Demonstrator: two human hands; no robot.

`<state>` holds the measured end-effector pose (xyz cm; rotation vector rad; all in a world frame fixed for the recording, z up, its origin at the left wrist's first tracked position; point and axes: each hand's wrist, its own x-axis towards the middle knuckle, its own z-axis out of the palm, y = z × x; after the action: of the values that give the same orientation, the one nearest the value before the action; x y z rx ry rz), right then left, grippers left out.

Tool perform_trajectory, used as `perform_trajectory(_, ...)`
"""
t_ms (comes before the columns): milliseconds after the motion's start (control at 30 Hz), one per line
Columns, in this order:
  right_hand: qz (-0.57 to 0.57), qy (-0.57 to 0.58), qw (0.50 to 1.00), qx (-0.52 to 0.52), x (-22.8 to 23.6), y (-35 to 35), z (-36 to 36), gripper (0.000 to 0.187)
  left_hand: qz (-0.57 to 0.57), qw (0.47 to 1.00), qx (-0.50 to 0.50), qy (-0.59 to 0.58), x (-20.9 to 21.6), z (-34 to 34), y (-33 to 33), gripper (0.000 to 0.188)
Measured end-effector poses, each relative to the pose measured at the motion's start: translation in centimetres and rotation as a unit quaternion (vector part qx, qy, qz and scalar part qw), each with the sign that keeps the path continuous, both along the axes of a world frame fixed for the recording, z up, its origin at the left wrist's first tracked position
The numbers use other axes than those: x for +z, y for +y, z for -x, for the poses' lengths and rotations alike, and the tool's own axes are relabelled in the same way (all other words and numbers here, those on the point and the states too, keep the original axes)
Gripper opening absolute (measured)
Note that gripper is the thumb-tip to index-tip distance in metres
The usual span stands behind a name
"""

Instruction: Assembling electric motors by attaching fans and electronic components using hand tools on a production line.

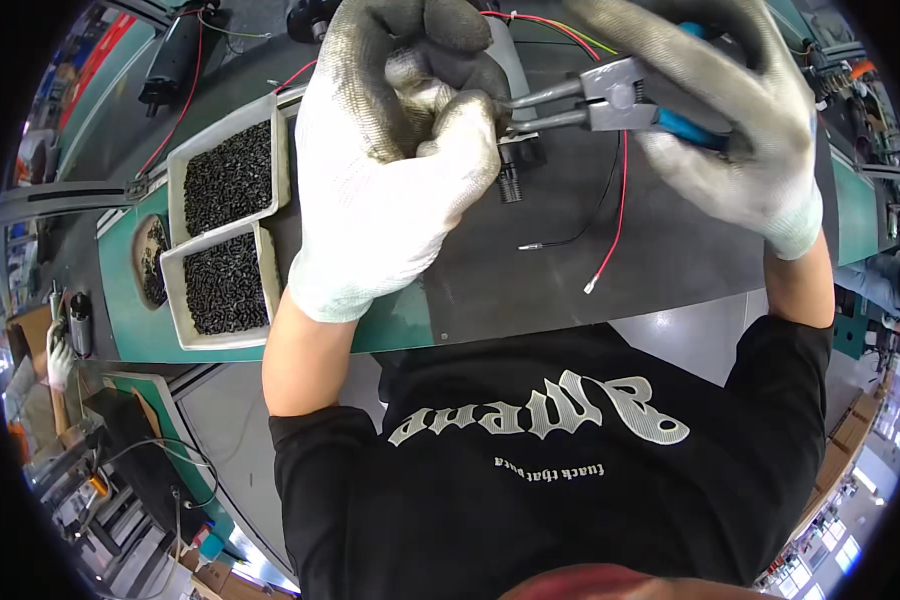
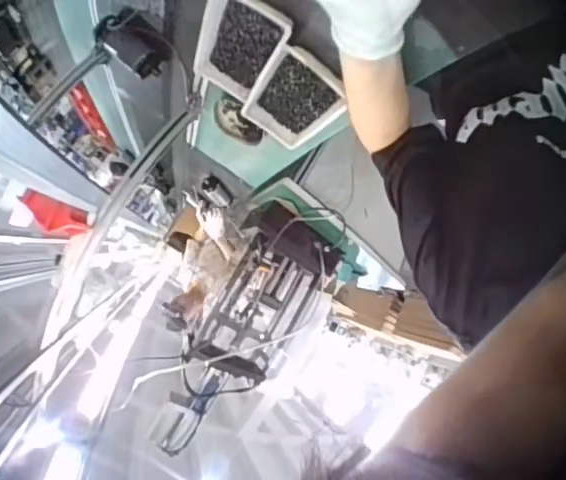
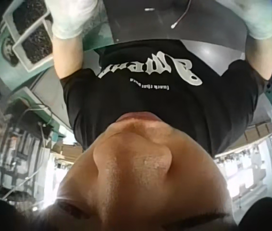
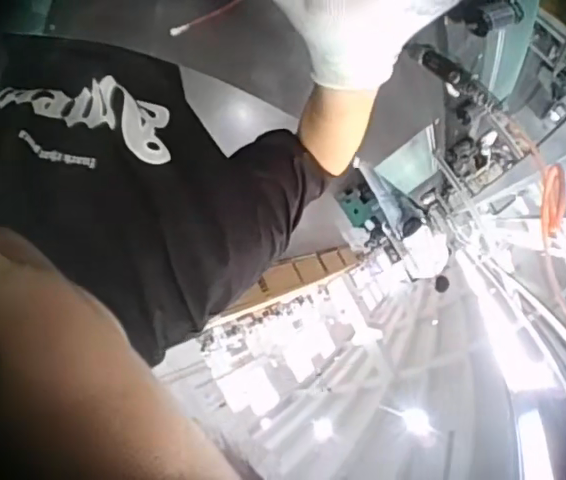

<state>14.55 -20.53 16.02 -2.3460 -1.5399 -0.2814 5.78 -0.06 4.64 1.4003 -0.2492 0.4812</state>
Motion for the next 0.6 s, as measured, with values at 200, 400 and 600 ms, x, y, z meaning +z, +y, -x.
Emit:
perform_trajectory(200,0.002,-0.103,0.994,0.023,-2.2,-0.6,-1.2,0.060,-0.015,0.996,0.071,0.044,0.7,0.1,-1.8,0.034)
perform_trajectory(400,-0.009,-0.128,0.991,0.047,-2.5,-0.3,-1.6,0.061,-0.001,0.988,0.132,0.076,1.4,-0.1,-2.3,0.033)
perform_trajectory(600,0.020,-0.161,0.986,0.033,-3.0,-0.2,-1.2,0.062,-0.042,0.976,0.149,0.154,2.2,0.2,-2.3,0.033)
